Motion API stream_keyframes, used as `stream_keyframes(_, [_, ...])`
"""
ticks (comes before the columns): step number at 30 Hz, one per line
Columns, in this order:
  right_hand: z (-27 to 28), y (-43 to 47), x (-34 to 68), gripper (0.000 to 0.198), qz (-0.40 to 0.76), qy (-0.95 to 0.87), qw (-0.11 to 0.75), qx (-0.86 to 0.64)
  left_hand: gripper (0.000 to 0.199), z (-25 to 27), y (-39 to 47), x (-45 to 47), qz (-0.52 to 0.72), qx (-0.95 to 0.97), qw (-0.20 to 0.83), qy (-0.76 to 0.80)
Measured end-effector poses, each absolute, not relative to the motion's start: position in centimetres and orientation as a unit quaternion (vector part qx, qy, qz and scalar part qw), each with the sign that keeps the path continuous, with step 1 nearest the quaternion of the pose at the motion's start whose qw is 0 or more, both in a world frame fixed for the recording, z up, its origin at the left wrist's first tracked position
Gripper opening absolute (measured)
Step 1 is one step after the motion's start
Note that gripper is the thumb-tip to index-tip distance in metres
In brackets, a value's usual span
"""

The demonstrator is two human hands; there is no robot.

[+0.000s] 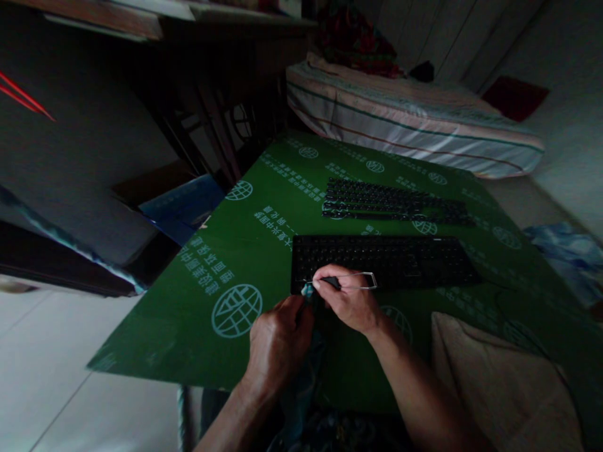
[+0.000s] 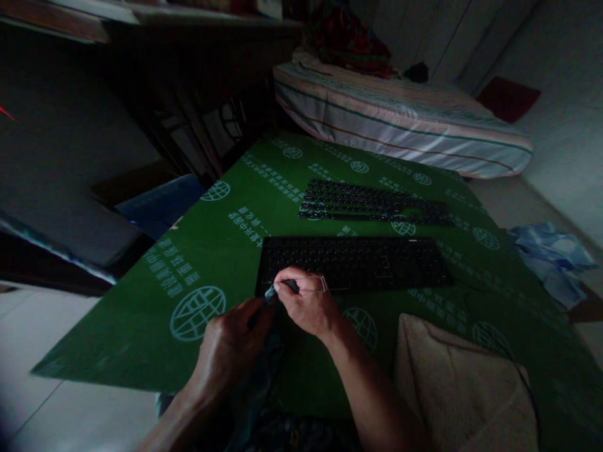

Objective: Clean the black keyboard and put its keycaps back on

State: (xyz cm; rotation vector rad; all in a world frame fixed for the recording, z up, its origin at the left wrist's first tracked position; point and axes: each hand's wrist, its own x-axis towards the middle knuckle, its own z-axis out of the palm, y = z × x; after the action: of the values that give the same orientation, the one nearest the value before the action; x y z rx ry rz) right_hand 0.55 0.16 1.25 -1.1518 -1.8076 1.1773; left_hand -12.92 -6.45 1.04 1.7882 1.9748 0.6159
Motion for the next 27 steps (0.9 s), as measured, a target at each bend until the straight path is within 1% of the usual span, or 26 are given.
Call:
stream_keyframes(3, [1.2,0.2,0.6,0.014,0.451,-0.7,0.339,-0.438,0.021,1.0,-6.3,-12.9,0.213,0.642,0.192,0.711])
stream_keyframes(9, [1.2,0.0,1.2,0.014,0.451,-0.704,0.338,-0.433,0.019,0.9,-6.4,-12.1,0.198,0.649,0.211,0.704])
stream_keyframes(16, [0.9,0.0,1.3,0.012,0.446,-0.699,0.344,-0.441,0.02,1.2,-6.4,-12.0,0.222,0.635,0.214,0.708])
stream_keyframes(27, [1.3,0.1,1.9,0.013,0.438,-0.724,0.31,-0.433,0.019,1.1,-6.4,-11.5,0.196,0.641,0.227,0.706])
